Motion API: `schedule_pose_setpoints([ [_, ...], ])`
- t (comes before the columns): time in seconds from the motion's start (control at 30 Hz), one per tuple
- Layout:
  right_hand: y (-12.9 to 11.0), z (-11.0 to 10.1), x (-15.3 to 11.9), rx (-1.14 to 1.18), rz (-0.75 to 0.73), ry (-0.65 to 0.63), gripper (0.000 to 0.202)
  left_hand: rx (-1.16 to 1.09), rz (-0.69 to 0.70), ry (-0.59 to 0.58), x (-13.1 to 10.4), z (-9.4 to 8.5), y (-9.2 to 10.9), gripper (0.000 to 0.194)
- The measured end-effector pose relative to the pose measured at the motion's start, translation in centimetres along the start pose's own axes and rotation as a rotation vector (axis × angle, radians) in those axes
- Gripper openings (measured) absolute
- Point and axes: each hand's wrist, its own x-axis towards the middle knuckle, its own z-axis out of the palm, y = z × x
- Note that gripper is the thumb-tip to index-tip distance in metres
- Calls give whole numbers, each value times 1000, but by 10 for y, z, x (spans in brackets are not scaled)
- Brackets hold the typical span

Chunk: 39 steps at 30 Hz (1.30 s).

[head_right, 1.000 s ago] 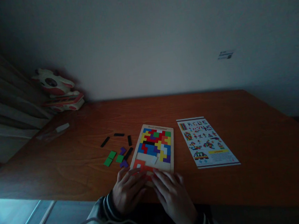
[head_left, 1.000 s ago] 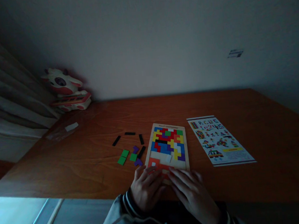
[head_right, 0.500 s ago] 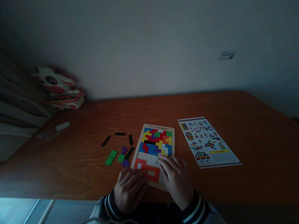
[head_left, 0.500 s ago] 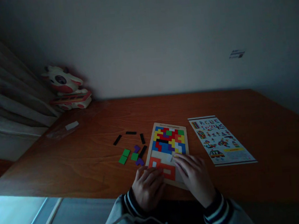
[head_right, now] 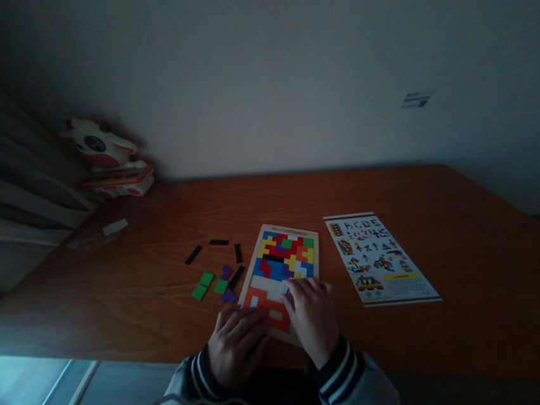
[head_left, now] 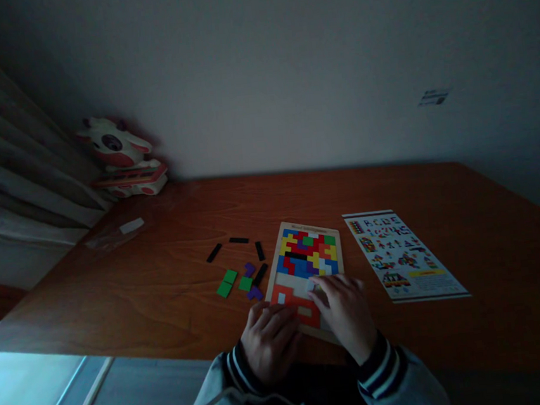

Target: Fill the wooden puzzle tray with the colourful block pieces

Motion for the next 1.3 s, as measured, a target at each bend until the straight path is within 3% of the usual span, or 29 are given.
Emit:
schedule_pose_setpoints([
  [0.37,9,2,1,10,-200,127,19,-8,-12,5,5,-2,2,19],
  [0.5,15,1,-5,139,-218,162,18,-8,-16,0,5,-3,2,21],
  [0.7,16,0,-32,384,-361,61,13,18,-2,14,5,-3,2,20],
  [1.3,11,-2,-44,147,-367,-42,34,34,-5,25,6,-2,3,21],
])
